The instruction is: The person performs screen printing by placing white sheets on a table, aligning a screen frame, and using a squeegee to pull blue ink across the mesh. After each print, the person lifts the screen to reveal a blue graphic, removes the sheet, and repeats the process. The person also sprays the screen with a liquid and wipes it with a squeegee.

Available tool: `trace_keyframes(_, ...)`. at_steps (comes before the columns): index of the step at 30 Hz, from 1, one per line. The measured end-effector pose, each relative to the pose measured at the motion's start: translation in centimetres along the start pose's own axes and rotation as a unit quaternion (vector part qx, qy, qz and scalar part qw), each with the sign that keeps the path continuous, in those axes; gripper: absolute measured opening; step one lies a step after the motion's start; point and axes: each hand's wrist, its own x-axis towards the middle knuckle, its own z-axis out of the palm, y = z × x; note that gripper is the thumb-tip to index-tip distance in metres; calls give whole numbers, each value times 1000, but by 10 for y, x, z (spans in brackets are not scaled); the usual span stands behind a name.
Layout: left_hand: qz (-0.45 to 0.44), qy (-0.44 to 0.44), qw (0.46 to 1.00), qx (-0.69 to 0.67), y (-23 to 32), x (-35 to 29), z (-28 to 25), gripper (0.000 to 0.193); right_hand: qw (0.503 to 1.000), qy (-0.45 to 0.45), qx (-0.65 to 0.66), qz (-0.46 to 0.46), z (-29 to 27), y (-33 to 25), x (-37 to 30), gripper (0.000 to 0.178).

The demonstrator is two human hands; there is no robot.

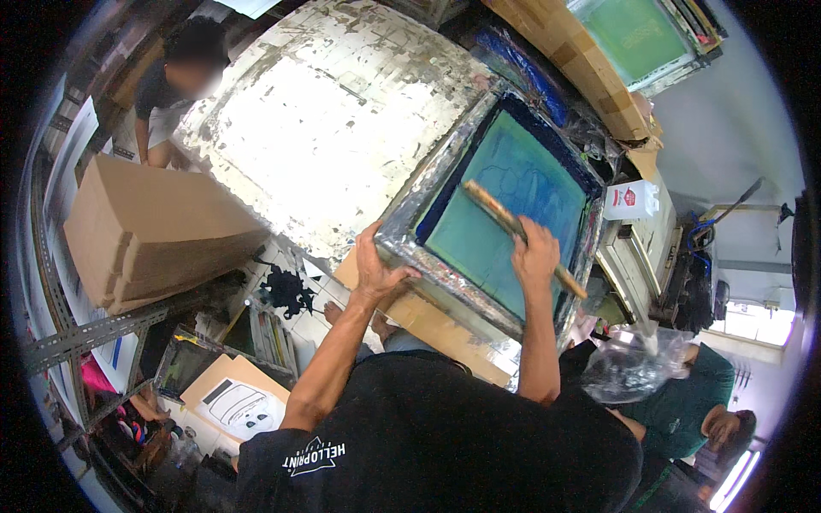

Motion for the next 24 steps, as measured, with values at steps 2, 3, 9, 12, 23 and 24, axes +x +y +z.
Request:
trace_keyframes(2, -16, 4, 1000, 17, 22, 10, -8, 123, 1000, -6, 26, 7, -35, -28, -21, 38)
trace_keyframes(3, 13, 15, 999, 30, 29, 15, -9, 122, 999, -13, 46, 12, -49, -38, -31, 39)
trace_keyframes(9, 86, 60, 994, 22, 100, 61, -17, 115, 994, 76, 5, -85, -109, -58, -66, 40)
trace_keyframes(12, 54, 37, 998, 6, 129, 81, -13, 117, 981, 146, -61, -115, -113, -32, -52, 63)
trace_keyframes(23, 7, 101, 986, -134, 95, 65, -158, 98, 955, 222, -139, -137, -187, -36, 25, 62)
trace_keyframes(24, -25, 133, 982, -129, 71, 40, -180, 88, 957, 227, -110, -141, -195, -43, 28, 63)
